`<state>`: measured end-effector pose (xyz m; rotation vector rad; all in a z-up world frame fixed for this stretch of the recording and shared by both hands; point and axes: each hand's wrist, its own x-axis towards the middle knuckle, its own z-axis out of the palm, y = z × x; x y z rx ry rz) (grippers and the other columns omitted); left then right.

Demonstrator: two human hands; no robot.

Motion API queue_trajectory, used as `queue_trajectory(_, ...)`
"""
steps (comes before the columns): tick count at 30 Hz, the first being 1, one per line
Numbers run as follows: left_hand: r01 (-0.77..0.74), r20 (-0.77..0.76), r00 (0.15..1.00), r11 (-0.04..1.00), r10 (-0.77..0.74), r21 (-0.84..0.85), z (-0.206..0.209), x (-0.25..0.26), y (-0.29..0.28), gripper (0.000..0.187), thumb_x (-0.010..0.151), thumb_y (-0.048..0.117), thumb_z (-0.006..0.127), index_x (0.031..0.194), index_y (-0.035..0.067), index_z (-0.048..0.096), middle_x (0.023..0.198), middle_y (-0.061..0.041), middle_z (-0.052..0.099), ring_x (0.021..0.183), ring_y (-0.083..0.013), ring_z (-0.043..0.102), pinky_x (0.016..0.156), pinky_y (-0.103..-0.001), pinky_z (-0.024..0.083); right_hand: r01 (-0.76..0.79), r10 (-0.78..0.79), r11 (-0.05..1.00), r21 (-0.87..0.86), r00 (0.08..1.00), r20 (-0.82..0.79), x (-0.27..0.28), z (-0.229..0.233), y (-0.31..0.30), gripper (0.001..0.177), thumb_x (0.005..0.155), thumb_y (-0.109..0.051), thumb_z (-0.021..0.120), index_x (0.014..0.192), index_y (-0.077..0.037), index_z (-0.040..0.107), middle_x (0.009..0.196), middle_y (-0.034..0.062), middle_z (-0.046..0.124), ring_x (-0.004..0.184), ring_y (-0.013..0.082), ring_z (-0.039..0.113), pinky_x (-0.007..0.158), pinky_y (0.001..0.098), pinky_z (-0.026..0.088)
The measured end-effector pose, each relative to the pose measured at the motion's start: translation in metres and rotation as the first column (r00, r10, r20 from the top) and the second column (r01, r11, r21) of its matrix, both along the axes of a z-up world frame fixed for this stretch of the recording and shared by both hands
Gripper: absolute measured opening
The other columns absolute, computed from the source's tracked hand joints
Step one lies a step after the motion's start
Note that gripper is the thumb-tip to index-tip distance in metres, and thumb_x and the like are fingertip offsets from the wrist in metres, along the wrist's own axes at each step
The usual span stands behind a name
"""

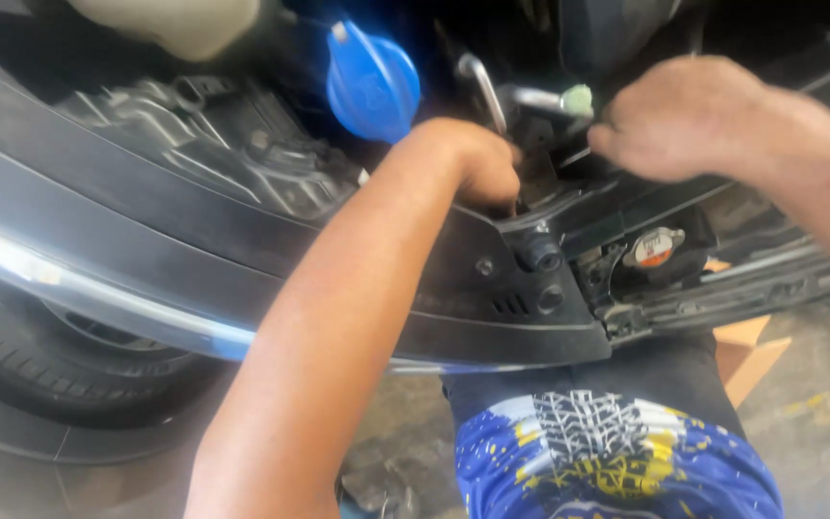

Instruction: Removing and replacing a car part from the front radiator support of a vehicle using tools.

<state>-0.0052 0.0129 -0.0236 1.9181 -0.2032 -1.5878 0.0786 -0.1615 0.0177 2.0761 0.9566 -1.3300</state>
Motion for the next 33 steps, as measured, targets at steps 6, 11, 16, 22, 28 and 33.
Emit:
queue_trajectory(6,0.009,-0.004,1.000,1.000,-0.009,-0.008,-0.011,-0.003,-0.007,0.068,0.082,0.029,0.070,0.147,0.016,0.055,0.146,-0.012,0.058,0.132,-0.0288,0.057,0.106,-0.038,0.047,-0.001,0.001,0.996,0.093,1.000,-0.003,-0.003,0.017,-0.003,0.054,0.102,-0.041,0.045,0.086,-0.005,0.081,0.092,0.0176,0.077,0.098,0.0378,0.072,0.090,0.0518,0.057)
queue_trajectory(11,-0.036,-0.118,0.992,0.996,0.046,0.086,0.020,0.002,-0.003,0.071,0.078,0.029,0.072,0.146,0.022,0.054,0.138,-0.010,0.065,0.127,-0.0282,0.062,0.103,-0.039,0.049,0.017,-0.011,0.997,0.069,0.996,-0.088,0.011,0.016,-0.001,0.044,0.101,-0.039,0.050,0.094,-0.006,0.080,0.095,0.0174,0.077,0.099,0.0370,0.072,0.088,0.0514,0.057)
queue_trajectory(16,-0.106,-0.043,0.993,0.992,0.109,0.069,0.015,0.001,-0.001,0.078,0.077,0.032,0.078,0.148,0.016,0.049,0.136,-0.014,0.066,0.125,-0.0298,0.063,0.103,-0.038,0.050,0.026,-0.039,0.998,-0.056,0.972,-0.234,0.037,0.009,0.004,0.034,0.099,-0.034,0.056,0.112,-0.011,0.078,0.106,0.0152,0.077,0.105,0.0364,0.072,0.093,0.0506,0.055)
queue_trajectory(22,-0.140,-0.176,0.973,0.989,0.147,0.054,0.011,-0.006,0.002,0.075,0.078,0.031,0.076,0.148,0.016,0.052,0.137,-0.012,0.067,0.128,-0.0290,0.061,0.105,-0.039,0.048,0.117,-0.124,0.992,-0.044,0.894,-0.430,0.052,-0.019,-0.010,0.036,0.100,-0.033,0.052,0.123,-0.015,0.073,0.118,0.0101,0.075,0.114,0.0315,0.068,0.099,0.0472,0.051)
queue_trajectory(28,-0.112,-0.120,0.986,0.992,0.117,0.050,0.018,0.000,0.002,0.085,0.081,0.032,0.078,0.154,0.013,0.039,0.147,-0.013,0.054,0.135,-0.0298,0.053,0.108,-0.038,0.044,0.127,-0.149,0.988,-0.083,0.917,-0.369,0.049,-0.026,-0.004,0.035,0.102,-0.034,0.049,0.129,-0.023,0.070,0.115,0.0109,0.076,0.111,0.0305,0.071,0.098,0.0469,0.054)
queue_trajectory(33,-0.157,-0.135,0.978,0.987,0.161,0.043,0.011,0.002,0.003,0.085,0.075,0.025,0.077,0.151,0.013,0.042,0.140,-0.012,0.061,0.128,-0.0280,0.060,0.103,-0.036,0.049,-0.050,0.062,0.998,0.048,0.956,-0.288,0.042,0.012,0.008,0.031,0.098,-0.035,0.054,0.113,-0.020,0.077,0.105,0.0112,0.077,0.106,0.0317,0.071,0.093,0.0470,0.056)
